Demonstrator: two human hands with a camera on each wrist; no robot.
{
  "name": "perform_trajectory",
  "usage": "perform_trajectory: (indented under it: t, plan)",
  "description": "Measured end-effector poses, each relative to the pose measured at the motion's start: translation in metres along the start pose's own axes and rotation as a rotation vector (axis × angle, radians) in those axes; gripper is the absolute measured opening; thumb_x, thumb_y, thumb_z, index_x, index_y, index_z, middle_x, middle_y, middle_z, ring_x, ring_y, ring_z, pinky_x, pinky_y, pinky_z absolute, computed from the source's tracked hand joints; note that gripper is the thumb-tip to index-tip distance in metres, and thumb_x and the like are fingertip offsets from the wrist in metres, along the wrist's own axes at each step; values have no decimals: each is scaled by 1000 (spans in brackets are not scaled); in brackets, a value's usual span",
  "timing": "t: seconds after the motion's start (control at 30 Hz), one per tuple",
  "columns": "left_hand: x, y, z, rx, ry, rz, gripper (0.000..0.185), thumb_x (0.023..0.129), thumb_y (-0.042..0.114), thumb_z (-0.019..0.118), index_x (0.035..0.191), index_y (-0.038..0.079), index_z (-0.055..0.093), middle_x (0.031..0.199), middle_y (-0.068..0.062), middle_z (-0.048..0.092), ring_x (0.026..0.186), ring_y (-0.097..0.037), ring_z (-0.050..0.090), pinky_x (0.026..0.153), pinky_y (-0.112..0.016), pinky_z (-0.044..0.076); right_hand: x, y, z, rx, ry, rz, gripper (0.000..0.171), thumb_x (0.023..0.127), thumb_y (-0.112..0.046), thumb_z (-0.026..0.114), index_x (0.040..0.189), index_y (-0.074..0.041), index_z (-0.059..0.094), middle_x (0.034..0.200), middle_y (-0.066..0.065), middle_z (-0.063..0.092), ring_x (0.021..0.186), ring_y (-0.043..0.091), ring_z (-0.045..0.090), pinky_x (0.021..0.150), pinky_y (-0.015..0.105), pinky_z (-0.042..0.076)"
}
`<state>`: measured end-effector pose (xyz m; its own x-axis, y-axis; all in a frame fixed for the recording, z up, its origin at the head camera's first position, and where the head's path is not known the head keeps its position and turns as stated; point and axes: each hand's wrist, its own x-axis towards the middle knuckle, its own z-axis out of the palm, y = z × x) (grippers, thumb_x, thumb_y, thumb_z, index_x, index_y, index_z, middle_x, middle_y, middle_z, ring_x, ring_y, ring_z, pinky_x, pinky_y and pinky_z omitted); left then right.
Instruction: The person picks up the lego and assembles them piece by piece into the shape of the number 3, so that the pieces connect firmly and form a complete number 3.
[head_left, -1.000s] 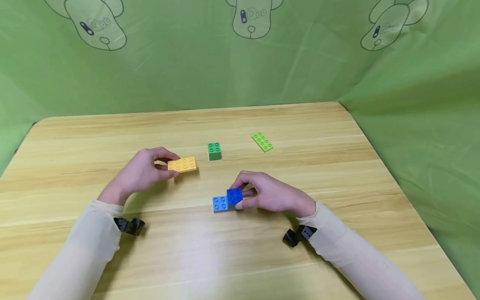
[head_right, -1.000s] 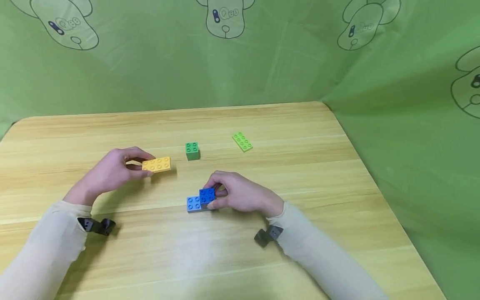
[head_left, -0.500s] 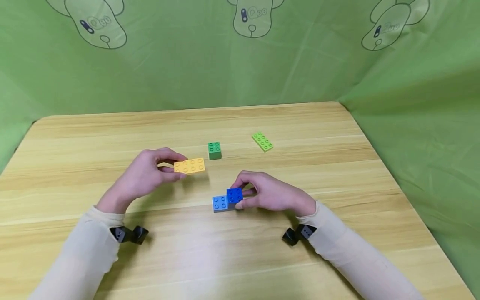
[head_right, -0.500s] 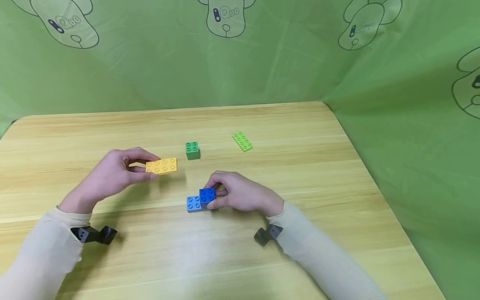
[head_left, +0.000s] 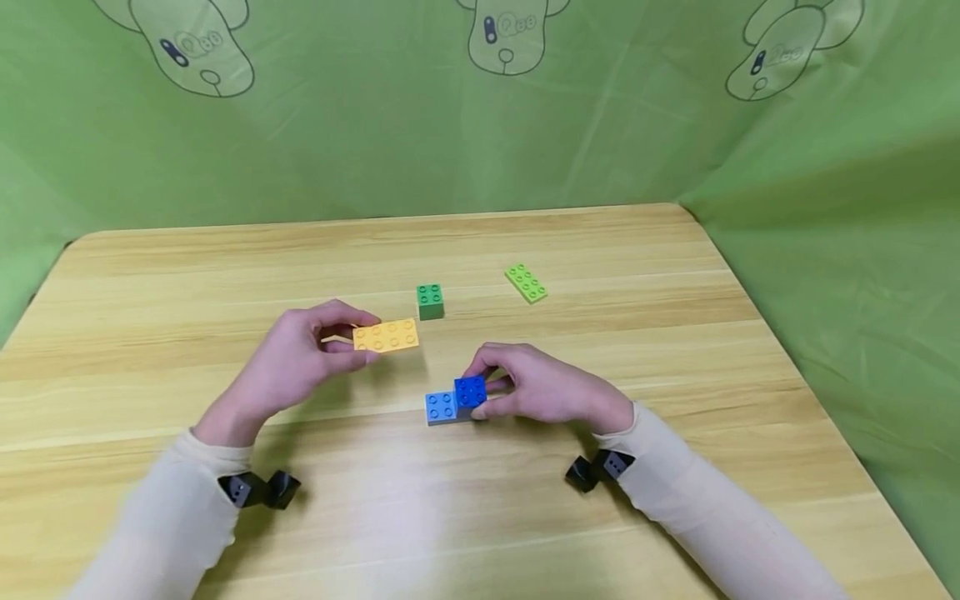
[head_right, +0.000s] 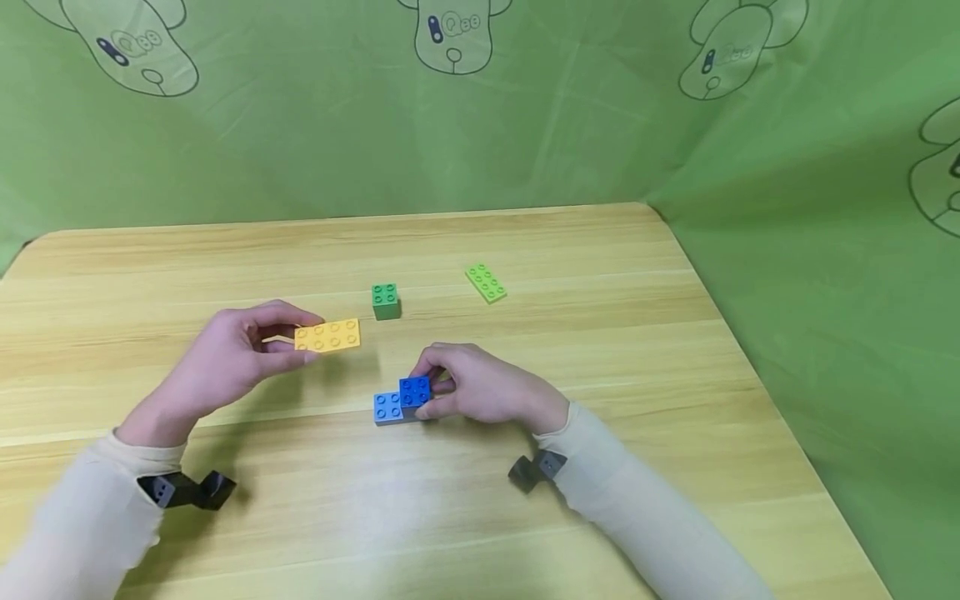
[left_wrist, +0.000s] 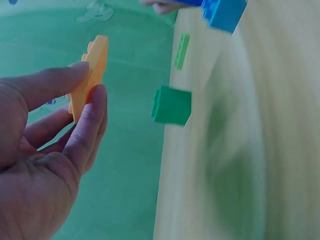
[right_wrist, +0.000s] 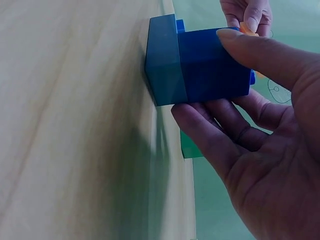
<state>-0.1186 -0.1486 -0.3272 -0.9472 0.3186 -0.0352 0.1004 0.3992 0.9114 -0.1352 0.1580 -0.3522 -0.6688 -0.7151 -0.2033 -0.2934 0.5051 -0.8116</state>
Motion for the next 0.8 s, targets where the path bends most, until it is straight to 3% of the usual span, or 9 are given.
perform_trajectory:
  t: [0.53,0.8]
  plan:
    - [-8,4,16,-52,59,-14,36,81,3,79,115,6,70,112,-7,64,89,-24,64,69,-29,58,0,0,1,25,3,9,32,84,-16,81,108,-8,62,108,1,62,102,16,61,88,24,52]
    - [-7,11,26,-76,58,-33,37,80,8,82,114,4,70,103,-10,67,86,-24,64,68,-27,57,0,-1,1,10,5,10,32,84,-18,81,109,-10,62,106,0,62,99,15,60,88,26,52]
